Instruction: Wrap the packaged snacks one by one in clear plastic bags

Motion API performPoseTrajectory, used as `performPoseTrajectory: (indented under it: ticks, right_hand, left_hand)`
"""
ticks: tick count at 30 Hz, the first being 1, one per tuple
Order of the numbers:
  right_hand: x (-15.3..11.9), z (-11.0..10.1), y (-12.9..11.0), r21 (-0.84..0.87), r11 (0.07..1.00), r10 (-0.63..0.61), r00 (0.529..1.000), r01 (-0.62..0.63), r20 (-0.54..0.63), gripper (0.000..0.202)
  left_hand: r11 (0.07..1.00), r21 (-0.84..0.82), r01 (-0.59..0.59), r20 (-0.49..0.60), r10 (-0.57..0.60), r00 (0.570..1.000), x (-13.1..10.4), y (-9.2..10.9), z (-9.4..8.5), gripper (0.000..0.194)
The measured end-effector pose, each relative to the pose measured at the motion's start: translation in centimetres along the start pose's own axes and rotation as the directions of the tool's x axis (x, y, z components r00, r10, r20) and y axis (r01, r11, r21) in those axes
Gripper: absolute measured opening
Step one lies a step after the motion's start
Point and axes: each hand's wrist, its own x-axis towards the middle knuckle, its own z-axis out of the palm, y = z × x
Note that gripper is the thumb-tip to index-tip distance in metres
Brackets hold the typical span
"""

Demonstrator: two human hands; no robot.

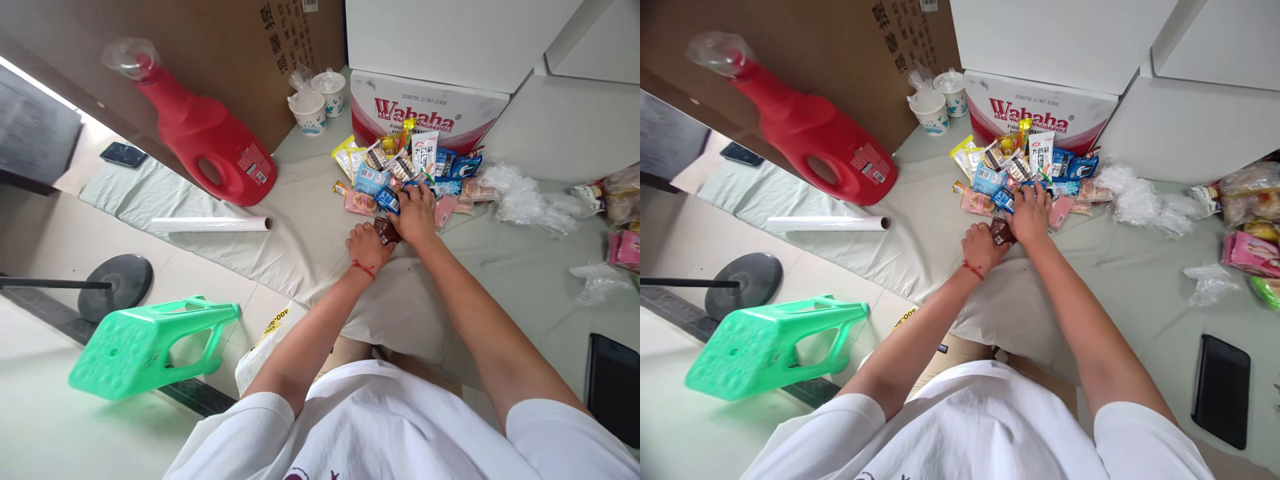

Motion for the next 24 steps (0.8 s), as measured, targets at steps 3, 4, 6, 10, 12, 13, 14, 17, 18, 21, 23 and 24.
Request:
performPoseTrajectory:
  ticks: [3, 4, 6, 10, 12, 13, 14, 17, 18, 21, 23, 24]
  right_hand:
    - [-1.9, -0.2, 2.3, -0.004, 1.000, 0.009, 1.000, -0.009, -0.007, 0.047]
    - [-3.0, -0.5, 3.3, -0.007, 1.000, 0.017, 1.000, -0.017, -0.024, 0.047]
    - [-5.3, -1.6, 5.0, -0.013, 0.999, 0.035, 0.998, -0.036, -0.059, 0.047]
    - [-9.7, -3.6, 5.7, 0.061, 0.996, 0.065, 0.988, -0.057, -0.138, 0.053]
    - [-11.6, -4.0, 4.1, 0.253, 0.964, 0.126, 0.975, -0.077, -0.181, 0.052]
    - [-12.4, -4.1, 3.0, 0.406, 0.909, 0.174, 0.973, -0.098, -0.154, 0.051]
    - [-13.1, -4.0, 1.9, 0.571, 0.810, 0.218, 0.973, -0.134, -0.081, 0.051]
    - [-14.7, -3.2, -0.9, 0.862, 0.374, 0.257, 0.932, -0.341, 0.257, 0.056]
    - [-15.0, -3.0, -1.2, 0.877, 0.264, 0.275, 0.903, -0.402, 0.331, 0.057]
    - [-15.5, -2.7, -0.4, 0.868, 0.133, 0.420, 0.821, -0.478, 0.387, 0.057]
    - [-15.9, -2.9, 1.1, 0.865, 0.153, 0.513, 0.787, -0.478, 0.344, 0.056]
    - [-16.2, -3.1, 1.8, 0.863, 0.179, 0.545, 0.778, -0.472, 0.313, 0.055]
  left_hand:
    - [0.998, -0.068, -0.003, 0.105, 0.010, 0.994, 0.0, -0.7, -1.1, 0.058]
    - [0.996, -0.088, -0.029, 0.137, 0.041, 0.990, 0.0, -1.1, -1.5, 0.049]
    - [0.987, -0.128, -0.094, 0.166, 0.115, 0.979, -0.2, -2.1, -2.2, 0.032]
    - [0.933, -0.332, -0.139, 0.092, 0.179, 0.980, -1.9, -3.3, -2.3, 0.029]
    - [0.858, -0.497, -0.127, 0.085, 0.194, 0.977, -3.5, -3.2, -1.8, 0.030]
    - [0.815, -0.564, -0.131, 0.087, 0.217, 0.972, -4.5, -2.9, -1.5, 0.030]
    - [0.782, -0.605, -0.150, 0.088, 0.253, 0.963, -5.6, -2.6, -1.3, 0.030]
    - [0.784, -0.552, -0.282, 0.108, 0.403, 0.909, -8.0, -1.7, -1.4, 0.039]
    - [0.812, -0.486, -0.322, 0.134, 0.433, 0.891, -8.1, -1.7, -1.8, 0.044]
    - [0.914, -0.233, -0.332, 0.095, 0.361, 0.928, -5.0, -2.8, -3.8, 0.053]
    - [0.954, -0.120, -0.276, -0.108, 0.264, 0.959, -0.2, -4.4, -5.3, 0.045]
    - [0.957, -0.100, -0.271, -0.178, 0.251, 0.952, 2.7, -5.4, -5.8, 0.041]
